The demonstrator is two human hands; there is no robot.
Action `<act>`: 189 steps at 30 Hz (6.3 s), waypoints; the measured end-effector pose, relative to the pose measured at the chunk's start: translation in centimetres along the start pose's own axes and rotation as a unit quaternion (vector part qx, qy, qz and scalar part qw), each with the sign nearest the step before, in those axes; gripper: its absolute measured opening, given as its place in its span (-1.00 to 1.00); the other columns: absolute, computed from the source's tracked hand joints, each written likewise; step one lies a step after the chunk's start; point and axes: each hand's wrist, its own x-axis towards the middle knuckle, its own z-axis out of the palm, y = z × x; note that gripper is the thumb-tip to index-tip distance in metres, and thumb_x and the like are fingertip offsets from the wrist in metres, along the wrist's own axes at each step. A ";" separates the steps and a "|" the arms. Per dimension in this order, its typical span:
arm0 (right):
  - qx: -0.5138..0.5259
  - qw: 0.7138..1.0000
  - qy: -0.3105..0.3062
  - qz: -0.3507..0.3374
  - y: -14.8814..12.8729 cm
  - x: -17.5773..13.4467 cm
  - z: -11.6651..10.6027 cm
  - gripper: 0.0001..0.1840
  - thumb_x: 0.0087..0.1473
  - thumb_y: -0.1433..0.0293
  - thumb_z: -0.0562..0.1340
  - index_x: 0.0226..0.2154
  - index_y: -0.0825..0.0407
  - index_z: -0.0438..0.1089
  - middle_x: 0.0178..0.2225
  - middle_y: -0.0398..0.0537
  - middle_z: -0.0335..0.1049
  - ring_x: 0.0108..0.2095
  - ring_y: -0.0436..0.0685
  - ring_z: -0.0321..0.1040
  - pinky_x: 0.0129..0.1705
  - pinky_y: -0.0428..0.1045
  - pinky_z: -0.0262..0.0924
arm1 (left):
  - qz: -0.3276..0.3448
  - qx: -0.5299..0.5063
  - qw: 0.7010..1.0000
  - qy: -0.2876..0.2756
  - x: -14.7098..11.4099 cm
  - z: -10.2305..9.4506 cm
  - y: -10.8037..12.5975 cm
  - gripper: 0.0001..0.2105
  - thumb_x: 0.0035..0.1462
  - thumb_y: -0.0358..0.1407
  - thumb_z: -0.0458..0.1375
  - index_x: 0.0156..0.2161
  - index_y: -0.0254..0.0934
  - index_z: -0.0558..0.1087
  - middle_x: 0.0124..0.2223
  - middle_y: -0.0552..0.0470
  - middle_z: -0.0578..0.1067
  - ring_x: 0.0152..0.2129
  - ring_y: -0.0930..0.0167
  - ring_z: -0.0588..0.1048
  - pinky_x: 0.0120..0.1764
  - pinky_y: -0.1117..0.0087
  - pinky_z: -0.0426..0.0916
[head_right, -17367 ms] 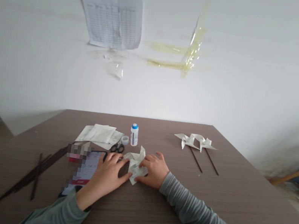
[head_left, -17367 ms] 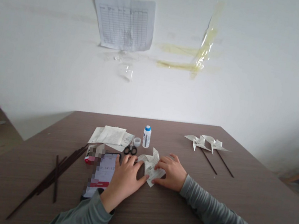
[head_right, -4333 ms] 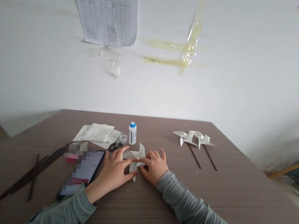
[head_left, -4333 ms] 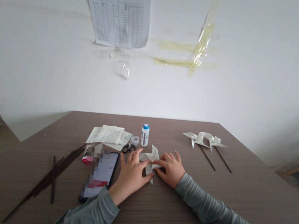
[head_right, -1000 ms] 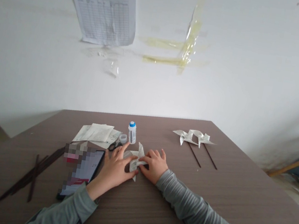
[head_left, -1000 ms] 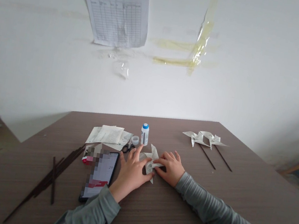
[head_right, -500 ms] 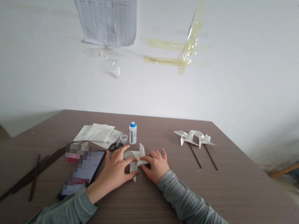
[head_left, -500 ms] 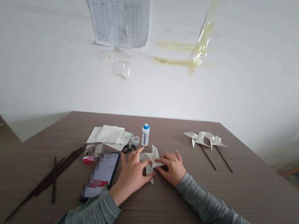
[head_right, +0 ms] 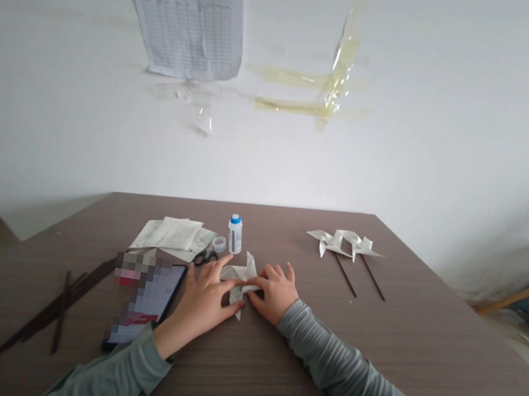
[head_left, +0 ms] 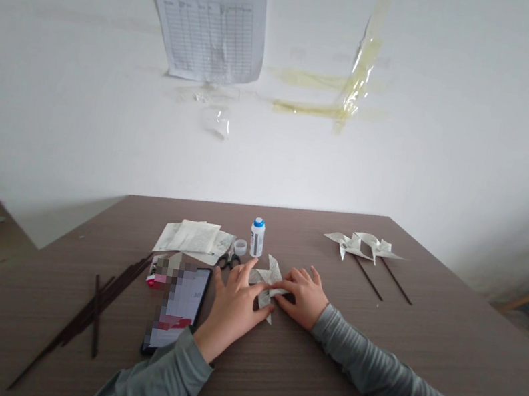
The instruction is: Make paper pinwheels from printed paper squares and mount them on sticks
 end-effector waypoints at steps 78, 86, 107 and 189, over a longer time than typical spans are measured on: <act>0.009 0.998 0.050 -0.024 1.1 0.0 1.3 -0.74 0.56 0.27 0.51 0.16 -0.28 0.92 0.02 0.02 0.79 0.16 0.40 0.69 0.68 0.68 0.21 | -0.030 -0.008 0.999 -0.023 0.0 0.0 -0.1 -0.66 0.44 -0.19 0.62 0.26 0.08 0.91 0.76 -0.23 0.51 0.64 -0.33 0.52 0.65 -0.82 0.26; -0.003 0.999 0.039 -0.020 0.9 0.0 1.2 -0.70 0.56 0.27 0.48 0.18 -0.33 0.92 0.03 0.02 0.77 0.18 0.40 0.68 0.67 0.70 0.26 | -0.039 -0.004 0.999 -0.017 0.0 -0.1 -0.1 -0.59 0.39 -0.17 0.66 0.29 0.15 0.90 0.77 -0.16 0.51 0.65 -0.29 0.52 0.68 -0.74 0.28; -0.012 1.000 0.022 -0.001 0.2 0.0 0.7 -0.66 0.61 0.27 0.48 0.28 -0.29 0.91 0.06 0.05 0.80 0.22 0.41 0.70 0.74 0.70 0.21 | -0.043 -0.012 0.999 -0.030 0.3 0.0 -0.2 -0.53 0.38 -0.13 0.64 0.35 0.15 0.88 0.77 -0.22 0.49 0.67 -0.34 0.46 0.68 -0.80 0.19; -0.015 0.997 0.027 0.076 7.9 -1.6 -0.1 -0.39 0.53 0.27 0.39 0.52 -0.10 0.73 0.38 0.28 0.72 0.39 0.56 0.63 0.49 0.46 0.60 | -0.004 0.068 0.997 0.046 -3.3 1.2 -4.6 -0.39 0.47 -0.15 0.50 0.56 0.15 0.68 0.42 -0.27 0.82 0.46 -0.30 0.71 0.61 -0.64 0.45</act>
